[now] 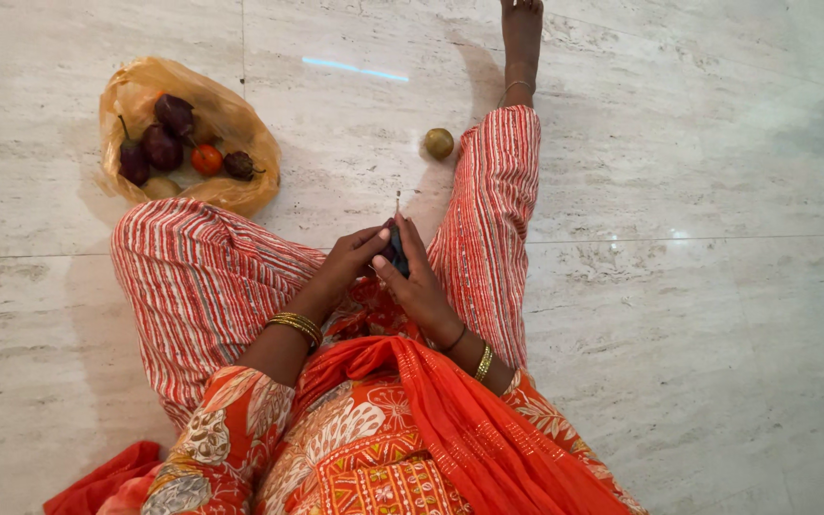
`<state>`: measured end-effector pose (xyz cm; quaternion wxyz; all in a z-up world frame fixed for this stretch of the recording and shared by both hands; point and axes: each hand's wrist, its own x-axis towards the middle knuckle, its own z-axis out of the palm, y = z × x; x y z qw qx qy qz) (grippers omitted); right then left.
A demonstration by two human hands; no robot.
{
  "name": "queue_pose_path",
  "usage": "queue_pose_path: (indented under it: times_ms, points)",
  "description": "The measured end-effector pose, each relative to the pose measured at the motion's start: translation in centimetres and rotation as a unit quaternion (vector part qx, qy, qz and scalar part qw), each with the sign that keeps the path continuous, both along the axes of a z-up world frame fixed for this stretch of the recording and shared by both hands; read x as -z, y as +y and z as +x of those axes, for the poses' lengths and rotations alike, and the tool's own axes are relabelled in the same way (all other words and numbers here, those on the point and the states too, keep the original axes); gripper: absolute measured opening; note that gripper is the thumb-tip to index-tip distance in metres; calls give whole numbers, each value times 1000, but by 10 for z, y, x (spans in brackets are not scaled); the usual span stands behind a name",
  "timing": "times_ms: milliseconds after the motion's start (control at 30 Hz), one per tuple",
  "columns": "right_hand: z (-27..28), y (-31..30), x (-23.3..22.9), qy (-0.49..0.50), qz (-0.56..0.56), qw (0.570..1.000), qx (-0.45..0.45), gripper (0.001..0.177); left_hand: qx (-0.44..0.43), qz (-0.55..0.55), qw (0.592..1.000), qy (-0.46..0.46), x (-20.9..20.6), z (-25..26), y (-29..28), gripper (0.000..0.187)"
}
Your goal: The person sits on the floor and peels a small eggplant using a peeler. They rotate the eggplant to remove the skin in strips, then place the peeled vegetable on the floor next to a plastic bag containing other vegetables.
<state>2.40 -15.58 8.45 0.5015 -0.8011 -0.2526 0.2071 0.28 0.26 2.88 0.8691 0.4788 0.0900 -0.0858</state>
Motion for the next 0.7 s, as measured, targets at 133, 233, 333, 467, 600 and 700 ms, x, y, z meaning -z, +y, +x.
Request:
queue_pose_path:
  times_ms: [133,233,333,467,600,700]
  points:
    - [-4,4,-4,-43,-29,998,-42,83,-29,-65,997,-17,-6,-3,1,55]
    - [-14,10,-2,-143,-62,984,-81,89,-42,-130,990,-34,-1,-5,4,55]
    - [-23,13,-10,-140,-53,983,-103,92,-41,-150,987,-32,11,-6,7,56]
    - [-37,16,-31,15,47,996,-79,96,-43,-177,983,-39,-7,-20,14,57]
    - [-37,22,-38,-93,9,996,-8,99,-2,-143,988,-54,-22,-26,15,58]
    - [-32,22,-34,-74,0,996,51,97,36,-183,979,-84,-14,-25,9,59]
